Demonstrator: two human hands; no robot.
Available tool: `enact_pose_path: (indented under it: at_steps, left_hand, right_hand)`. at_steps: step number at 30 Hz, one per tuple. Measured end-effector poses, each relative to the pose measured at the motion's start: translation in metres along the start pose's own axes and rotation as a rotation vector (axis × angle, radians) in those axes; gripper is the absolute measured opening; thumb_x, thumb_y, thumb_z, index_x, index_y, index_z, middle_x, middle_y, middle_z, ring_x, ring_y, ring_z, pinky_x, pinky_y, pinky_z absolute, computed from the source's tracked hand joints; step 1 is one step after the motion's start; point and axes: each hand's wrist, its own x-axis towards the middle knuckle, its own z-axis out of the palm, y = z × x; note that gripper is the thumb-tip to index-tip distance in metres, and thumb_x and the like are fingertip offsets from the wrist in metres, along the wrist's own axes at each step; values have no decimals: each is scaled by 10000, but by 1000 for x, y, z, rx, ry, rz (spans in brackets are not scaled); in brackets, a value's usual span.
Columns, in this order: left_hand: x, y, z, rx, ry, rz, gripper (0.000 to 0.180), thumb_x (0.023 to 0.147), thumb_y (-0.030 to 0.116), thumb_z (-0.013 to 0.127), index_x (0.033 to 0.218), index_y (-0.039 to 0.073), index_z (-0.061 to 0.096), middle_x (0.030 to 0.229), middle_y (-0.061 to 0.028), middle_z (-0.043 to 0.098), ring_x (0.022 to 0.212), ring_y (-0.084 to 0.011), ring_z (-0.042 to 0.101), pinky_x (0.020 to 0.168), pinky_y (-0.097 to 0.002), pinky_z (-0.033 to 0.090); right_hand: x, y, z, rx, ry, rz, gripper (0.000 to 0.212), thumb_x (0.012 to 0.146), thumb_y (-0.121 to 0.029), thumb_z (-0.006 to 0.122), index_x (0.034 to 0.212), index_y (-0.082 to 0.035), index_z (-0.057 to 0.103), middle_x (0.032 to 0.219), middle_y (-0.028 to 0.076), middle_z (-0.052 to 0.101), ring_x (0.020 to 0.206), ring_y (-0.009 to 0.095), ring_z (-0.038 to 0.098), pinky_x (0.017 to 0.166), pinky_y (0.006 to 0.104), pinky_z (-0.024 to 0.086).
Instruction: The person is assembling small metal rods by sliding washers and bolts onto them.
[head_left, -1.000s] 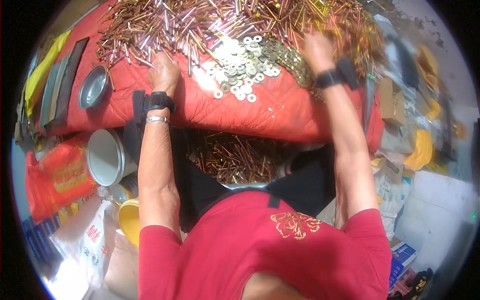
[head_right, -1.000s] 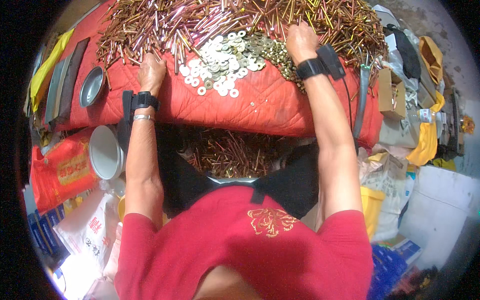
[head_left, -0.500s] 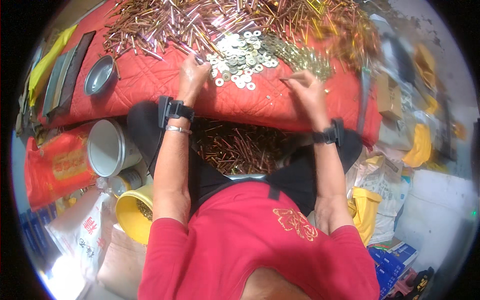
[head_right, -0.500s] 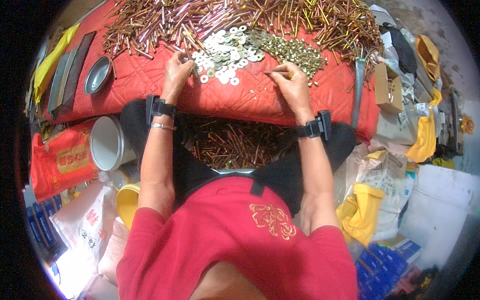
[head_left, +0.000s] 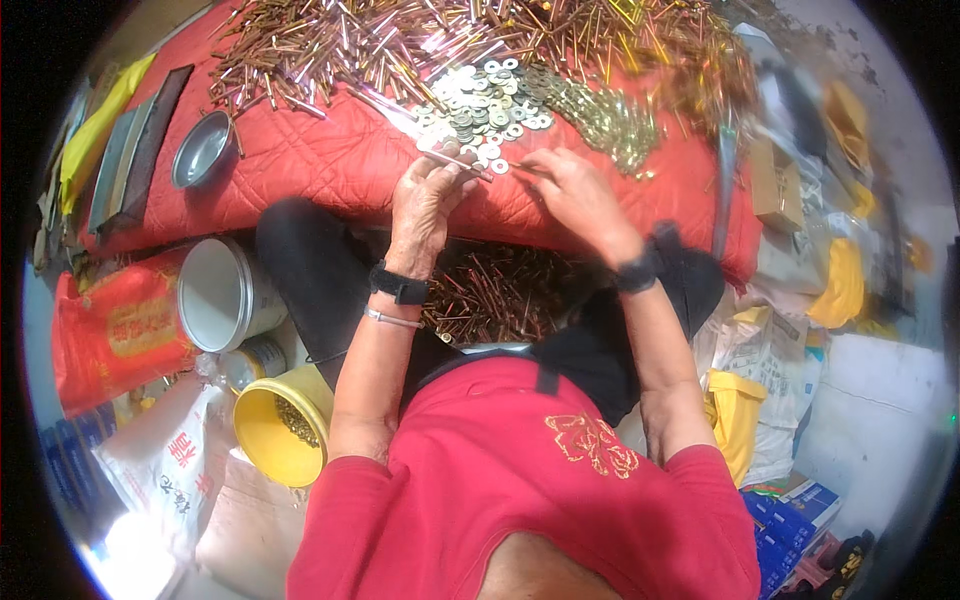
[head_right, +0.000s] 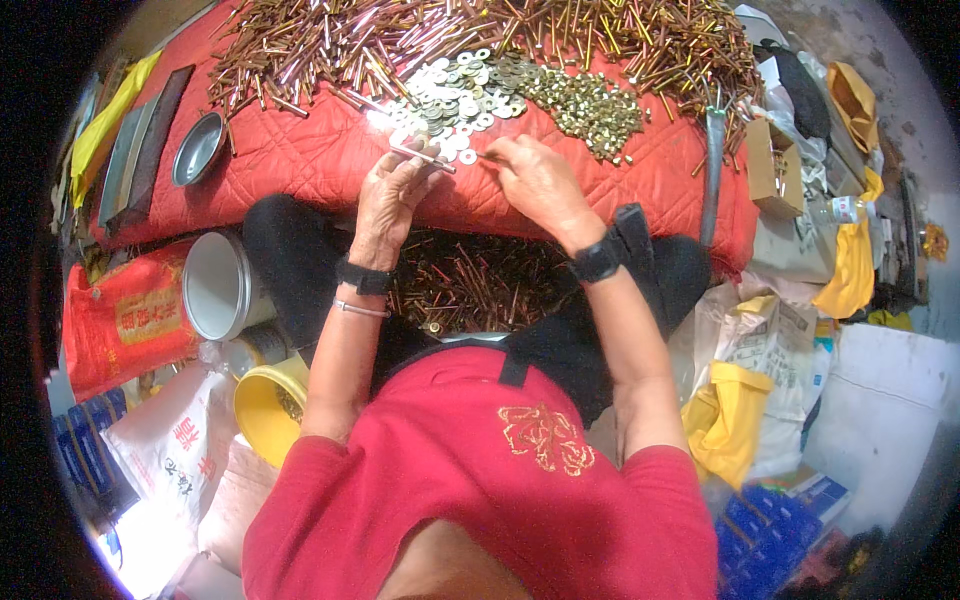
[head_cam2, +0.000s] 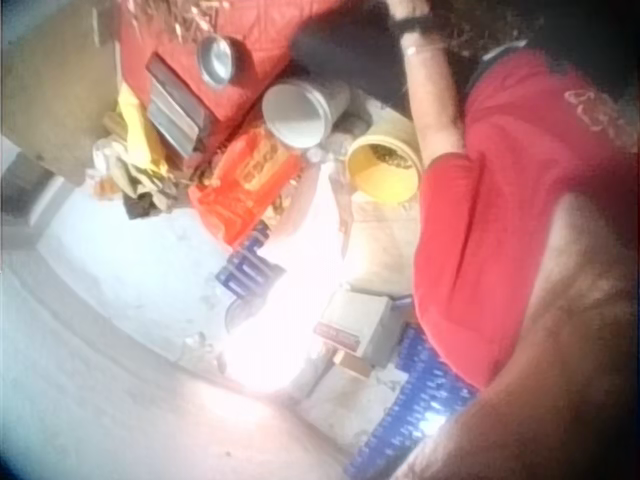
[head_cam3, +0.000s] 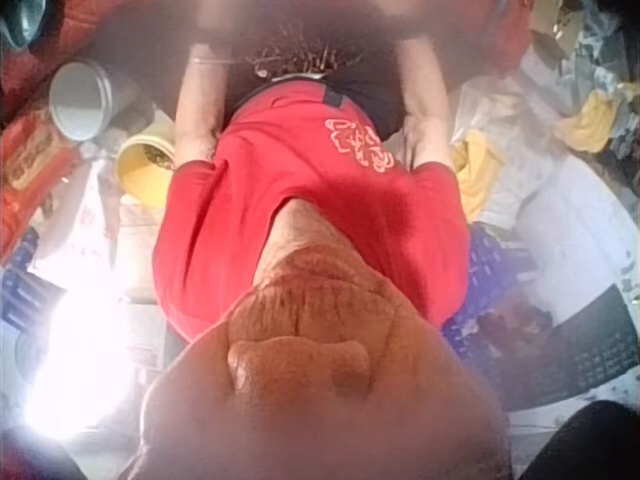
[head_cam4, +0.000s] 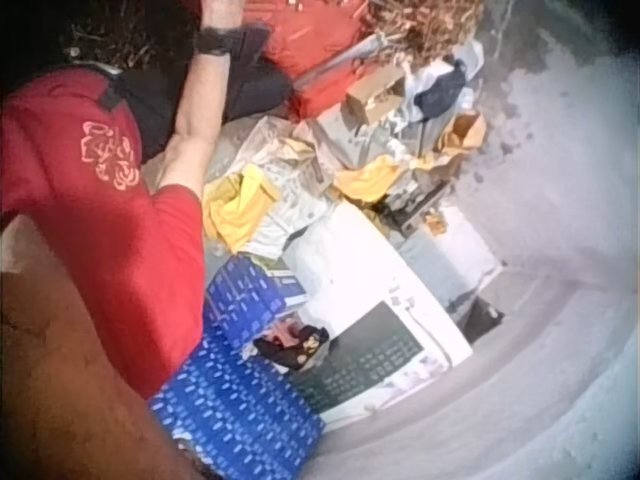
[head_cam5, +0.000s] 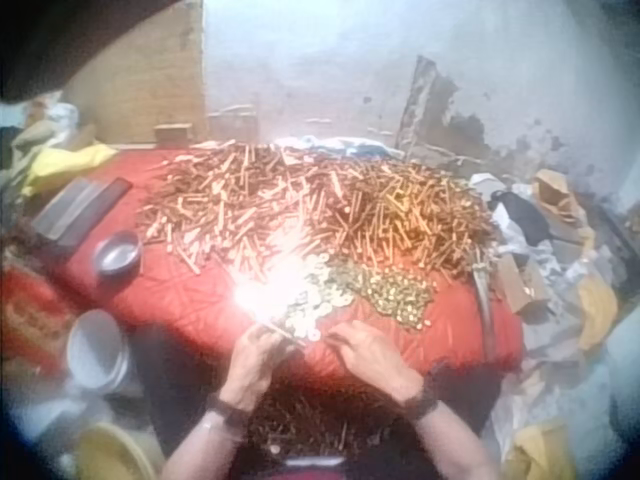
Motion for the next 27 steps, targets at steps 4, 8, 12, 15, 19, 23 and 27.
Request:
enact_pose_path:
  at_steps: [4,8,12,15,19,23,27]
  left_hand:
    - [-7,-2,3,-18,25,18,402,894,60,590,1279,-7,492,1198,-133,604,1073,-238,616,884,-349,525]
    - [-8,-4,0,-30,18,22,375,905,82,581,1265,1,512,1148,-125,628,1009,-213,636,868,-330,527]
    - [-10,-2,-6,-81,-14,-34,320,906,131,593,1199,4,569,966,-55,650,833,-128,604,749,-260,498]
    - [-11,3,-3,-108,-47,-73,259,894,142,609,1109,-3,623,835,-6,623,677,-71,524,632,-205,427]
    - [-16,11,-11,-30,-113,-97,206,869,107,640,1042,-5,651,786,5,604,629,-59,489,583,-195,394]
    - [-20,16,-2,113,-97,-81,190,834,73,675,1007,-6,659,783,-1,612,621,-53,490,563,-197,390]
    - [-21,19,1,171,-135,-45,186,826,81,689,991,1,666,789,-5,624,641,-55,507,581,-201,402]
  right_hand:
    - [8,-14,7,-147,-35,-31,83,826,-151,600,862,-102,656,757,142,601,722,337,616,619,441,490]
    - [15,-17,11,-271,-75,-89,83,805,-113,588,849,-89,654,761,134,619,726,336,616,625,445,487]
    - [53,-24,14,-507,-366,-138,100,736,-80,591,796,-86,671,738,149,636,731,340,630,633,448,499]
    - [89,-25,6,-476,-623,-86,163,743,-133,601,847,-114,725,835,140,692,816,312,678,703,421,535]
    - [83,-18,2,-380,-686,-57,219,776,-114,585,954,-146,708,860,140,683,853,320,654,741,417,512]
    - [42,-2,-9,-14,-449,-38,232,844,-82,581,1064,-100,651,898,121,670,815,228,635,724,351,494]
    - [2,-24,-25,496,-128,240,184,870,-102,621,1048,-72,657,750,-5,608,663,85,543,594,250,435]
